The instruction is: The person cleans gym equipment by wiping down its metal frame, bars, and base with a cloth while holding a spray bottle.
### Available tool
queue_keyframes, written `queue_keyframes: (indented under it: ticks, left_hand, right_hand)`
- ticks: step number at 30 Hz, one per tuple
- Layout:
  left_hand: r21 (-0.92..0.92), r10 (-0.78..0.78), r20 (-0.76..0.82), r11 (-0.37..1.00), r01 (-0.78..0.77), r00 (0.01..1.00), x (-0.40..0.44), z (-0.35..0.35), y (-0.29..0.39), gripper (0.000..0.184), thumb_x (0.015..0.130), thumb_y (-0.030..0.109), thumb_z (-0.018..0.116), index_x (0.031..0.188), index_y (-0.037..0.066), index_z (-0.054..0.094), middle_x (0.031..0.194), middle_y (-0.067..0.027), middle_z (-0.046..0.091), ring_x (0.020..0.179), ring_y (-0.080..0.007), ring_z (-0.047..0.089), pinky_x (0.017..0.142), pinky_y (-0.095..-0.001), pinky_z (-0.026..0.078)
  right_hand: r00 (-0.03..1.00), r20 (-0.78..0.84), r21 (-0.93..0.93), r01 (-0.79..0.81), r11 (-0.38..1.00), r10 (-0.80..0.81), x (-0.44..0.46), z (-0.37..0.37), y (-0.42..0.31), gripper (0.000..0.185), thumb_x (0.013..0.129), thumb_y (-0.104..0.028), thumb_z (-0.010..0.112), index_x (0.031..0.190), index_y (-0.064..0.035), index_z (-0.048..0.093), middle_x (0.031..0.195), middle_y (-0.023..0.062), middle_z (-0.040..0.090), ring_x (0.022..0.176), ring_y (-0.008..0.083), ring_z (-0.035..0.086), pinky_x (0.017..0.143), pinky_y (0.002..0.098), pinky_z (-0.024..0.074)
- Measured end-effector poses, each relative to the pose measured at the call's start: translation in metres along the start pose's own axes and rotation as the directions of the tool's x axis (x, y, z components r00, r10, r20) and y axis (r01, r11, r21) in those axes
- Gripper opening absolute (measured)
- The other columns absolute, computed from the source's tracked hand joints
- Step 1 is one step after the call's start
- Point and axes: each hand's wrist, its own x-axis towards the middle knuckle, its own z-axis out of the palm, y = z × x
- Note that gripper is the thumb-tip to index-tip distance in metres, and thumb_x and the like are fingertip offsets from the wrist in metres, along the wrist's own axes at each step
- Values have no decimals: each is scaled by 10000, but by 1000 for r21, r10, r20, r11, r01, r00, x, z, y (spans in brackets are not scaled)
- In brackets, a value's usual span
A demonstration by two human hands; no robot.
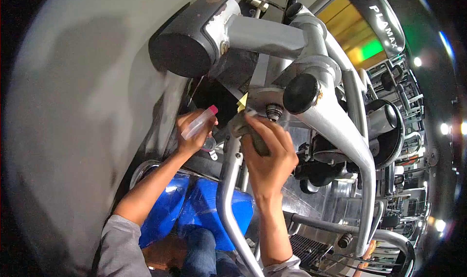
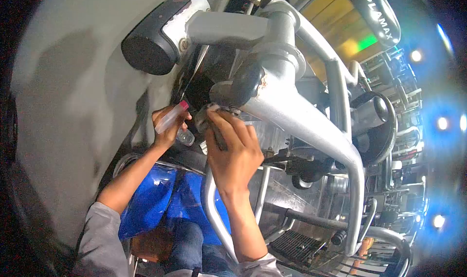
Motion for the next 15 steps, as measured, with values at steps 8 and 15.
queue_keyframes:
  ticks: [8,15]
  left_hand:
    - [-7,0,-22,1000,-1,1000,1,-1,0,135,911,126,644,837,17,670,739,-45,673,511,-88,592,465,-245,463]
    - [96,-25,19,995,23,1000,6,-3,15,230,929,159,605,785,-13,657,735,-80,679,522,-113,597,492,-270,466]
  right_hand:
    - [964,-264,41,36,999,-24,2,33,4,406,683,22,762,1037,-176,762,1027,9,721,856,203,673,787,316,531]
    - [962,-268,77,-32,996,52,-28,37,43,365,713,23,744,1035,-146,758,1019,43,715,934,220,673,863,340,526]
